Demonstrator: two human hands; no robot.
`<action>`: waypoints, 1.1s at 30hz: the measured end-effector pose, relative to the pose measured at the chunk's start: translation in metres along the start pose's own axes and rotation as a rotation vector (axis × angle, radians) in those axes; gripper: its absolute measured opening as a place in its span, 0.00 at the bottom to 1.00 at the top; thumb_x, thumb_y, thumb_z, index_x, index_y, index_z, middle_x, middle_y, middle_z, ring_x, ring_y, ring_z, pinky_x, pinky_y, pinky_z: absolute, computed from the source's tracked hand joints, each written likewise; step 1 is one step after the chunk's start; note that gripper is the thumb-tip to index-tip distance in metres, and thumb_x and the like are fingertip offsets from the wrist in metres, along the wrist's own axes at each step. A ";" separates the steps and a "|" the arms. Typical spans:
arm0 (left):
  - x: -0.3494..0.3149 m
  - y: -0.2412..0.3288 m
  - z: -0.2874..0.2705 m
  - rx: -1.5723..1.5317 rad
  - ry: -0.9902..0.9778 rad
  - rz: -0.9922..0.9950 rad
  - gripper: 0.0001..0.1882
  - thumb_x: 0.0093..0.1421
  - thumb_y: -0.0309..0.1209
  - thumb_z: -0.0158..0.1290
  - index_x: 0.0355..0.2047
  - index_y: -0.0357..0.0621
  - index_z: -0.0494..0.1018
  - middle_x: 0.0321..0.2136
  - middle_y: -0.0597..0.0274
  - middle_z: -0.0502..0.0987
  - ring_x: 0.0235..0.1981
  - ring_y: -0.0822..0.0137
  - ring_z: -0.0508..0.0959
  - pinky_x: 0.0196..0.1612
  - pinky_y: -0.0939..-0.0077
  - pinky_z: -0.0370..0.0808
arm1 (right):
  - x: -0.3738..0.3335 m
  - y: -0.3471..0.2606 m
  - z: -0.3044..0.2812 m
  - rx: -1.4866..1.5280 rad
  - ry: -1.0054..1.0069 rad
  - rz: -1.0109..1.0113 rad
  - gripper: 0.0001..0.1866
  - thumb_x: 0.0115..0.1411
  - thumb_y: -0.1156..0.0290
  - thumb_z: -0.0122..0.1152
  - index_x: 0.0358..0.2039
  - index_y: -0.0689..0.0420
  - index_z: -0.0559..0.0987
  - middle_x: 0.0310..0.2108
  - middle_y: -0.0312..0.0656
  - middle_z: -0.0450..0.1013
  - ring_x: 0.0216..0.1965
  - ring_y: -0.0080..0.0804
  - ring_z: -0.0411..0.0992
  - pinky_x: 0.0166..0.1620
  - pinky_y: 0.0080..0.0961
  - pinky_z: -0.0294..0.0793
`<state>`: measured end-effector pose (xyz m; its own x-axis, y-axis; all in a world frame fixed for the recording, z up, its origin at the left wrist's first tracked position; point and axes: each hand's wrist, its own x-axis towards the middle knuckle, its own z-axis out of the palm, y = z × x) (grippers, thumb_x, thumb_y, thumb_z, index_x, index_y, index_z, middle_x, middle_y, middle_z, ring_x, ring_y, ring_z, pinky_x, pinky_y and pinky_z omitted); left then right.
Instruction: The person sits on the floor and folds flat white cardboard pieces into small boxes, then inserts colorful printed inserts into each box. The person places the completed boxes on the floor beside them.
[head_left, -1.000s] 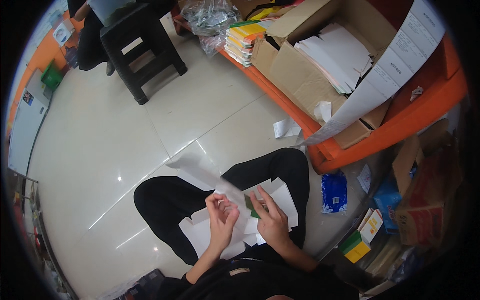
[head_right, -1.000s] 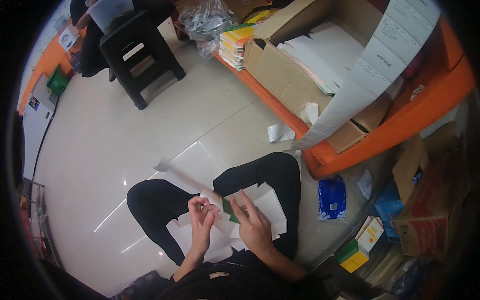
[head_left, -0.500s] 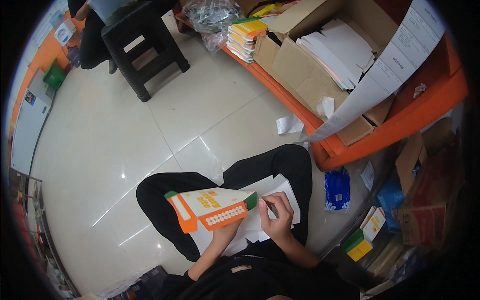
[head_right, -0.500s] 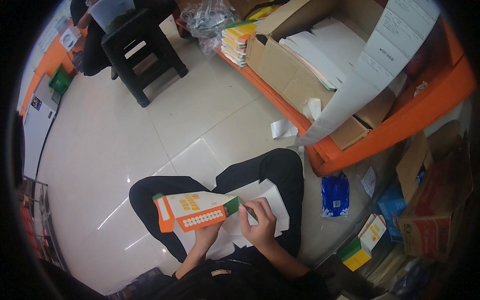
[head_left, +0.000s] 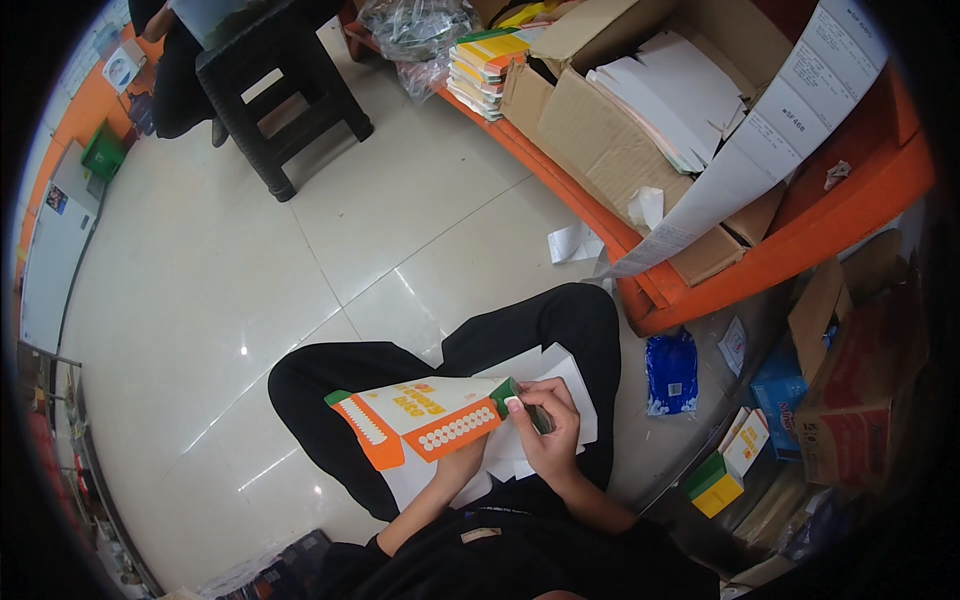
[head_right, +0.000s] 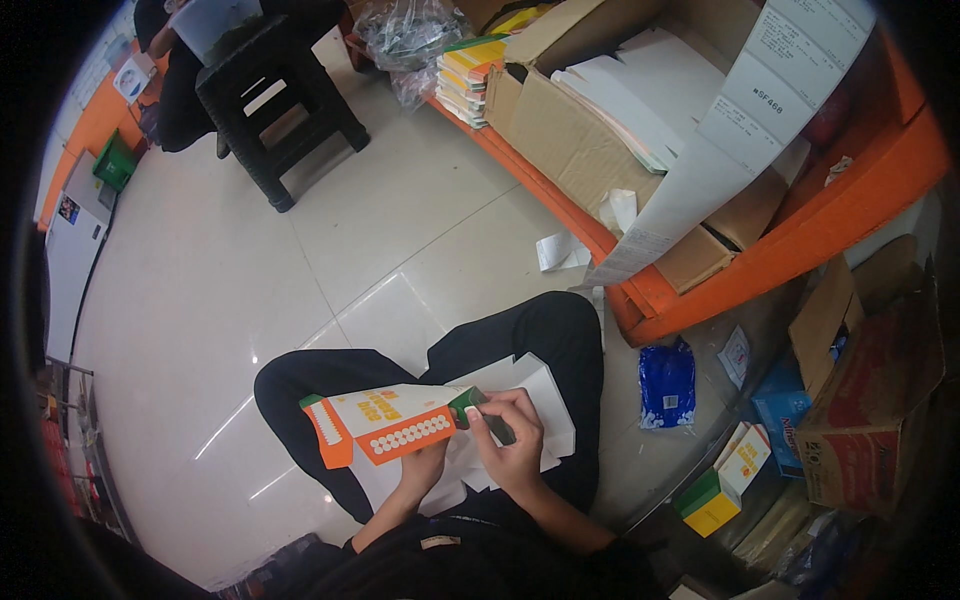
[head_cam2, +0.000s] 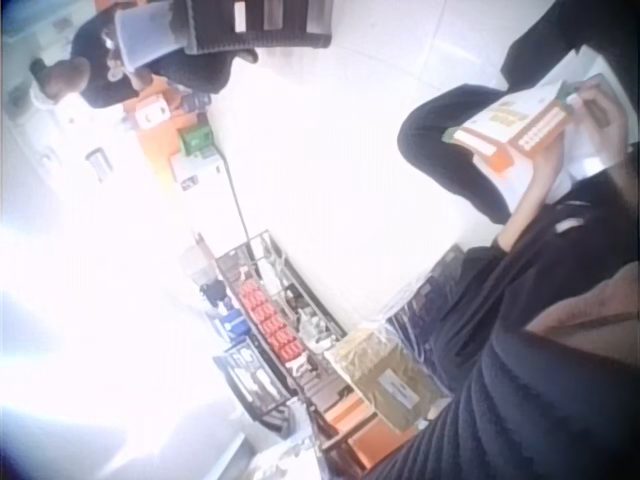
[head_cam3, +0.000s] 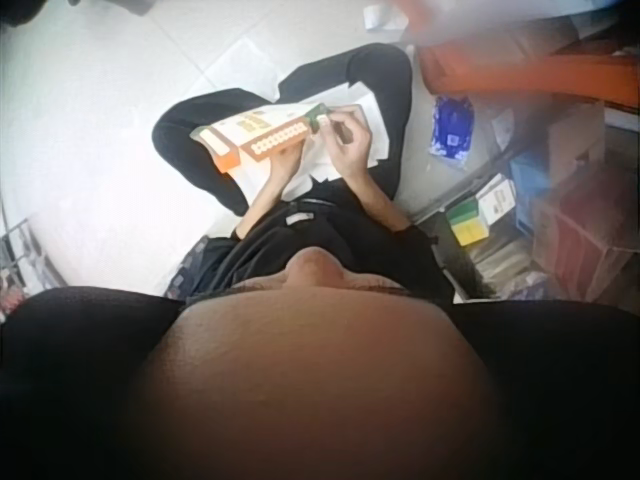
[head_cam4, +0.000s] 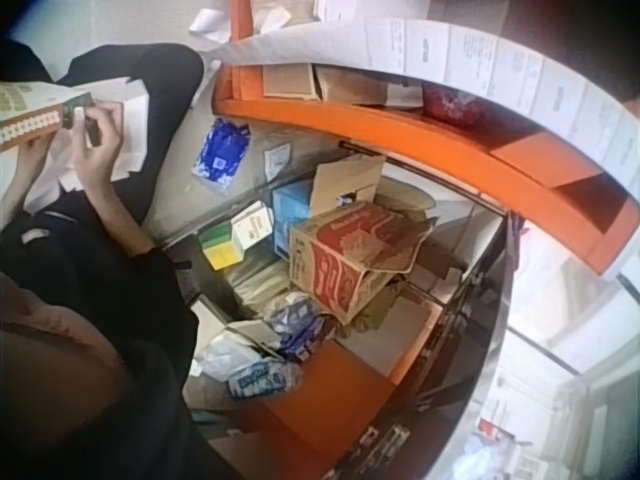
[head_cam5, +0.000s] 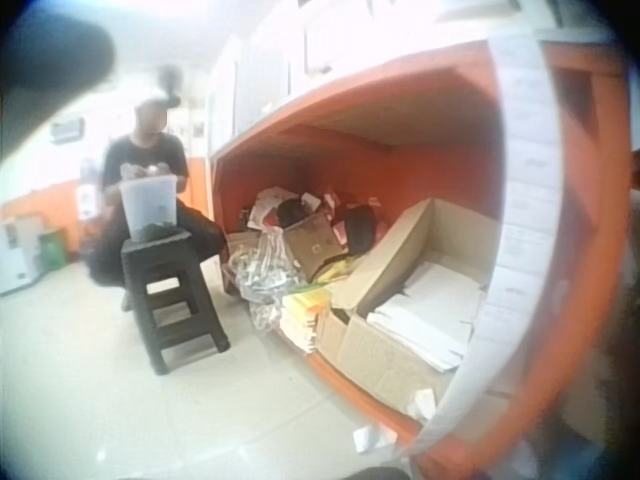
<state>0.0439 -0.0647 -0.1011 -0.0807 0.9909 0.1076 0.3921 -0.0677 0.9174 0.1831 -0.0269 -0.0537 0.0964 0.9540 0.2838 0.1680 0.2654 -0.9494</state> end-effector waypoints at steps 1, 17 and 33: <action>-0.001 0.001 0.000 -0.001 -0.005 -0.021 0.14 0.62 0.28 0.53 0.48 0.39 0.72 0.42 0.56 0.76 0.42 0.64 0.77 0.44 0.71 0.73 | 0.000 0.000 0.000 -0.011 -0.016 -0.009 0.05 0.54 0.78 0.65 0.30 0.64 0.77 0.32 0.45 0.71 0.37 0.36 0.74 0.39 0.27 0.73; 0.015 0.041 0.000 -0.452 -0.044 -0.241 0.12 0.58 0.22 0.55 0.43 0.37 0.76 0.44 0.49 0.74 0.49 0.54 0.75 0.51 0.63 0.71 | -0.012 0.011 -0.010 0.174 -0.069 0.104 0.06 0.52 0.82 0.65 0.30 0.65 0.76 0.31 0.44 0.75 0.42 0.33 0.76 0.46 0.26 0.74; 0.033 0.030 -0.020 -0.377 0.210 -0.149 0.23 0.56 0.21 0.57 0.48 0.40 0.57 0.39 0.59 0.62 0.39 0.71 0.68 0.47 0.80 0.64 | -0.010 0.058 -0.036 0.306 -0.044 0.664 0.09 0.62 0.67 0.61 0.29 0.59 0.79 0.24 0.37 0.76 0.25 0.22 0.73 0.28 0.20 0.68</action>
<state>0.0351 -0.0362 -0.0625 -0.3105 0.9506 0.0038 0.0039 -0.0027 1.0000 0.2269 -0.0262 -0.1071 0.0418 0.9305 -0.3639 -0.1938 -0.3498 -0.9166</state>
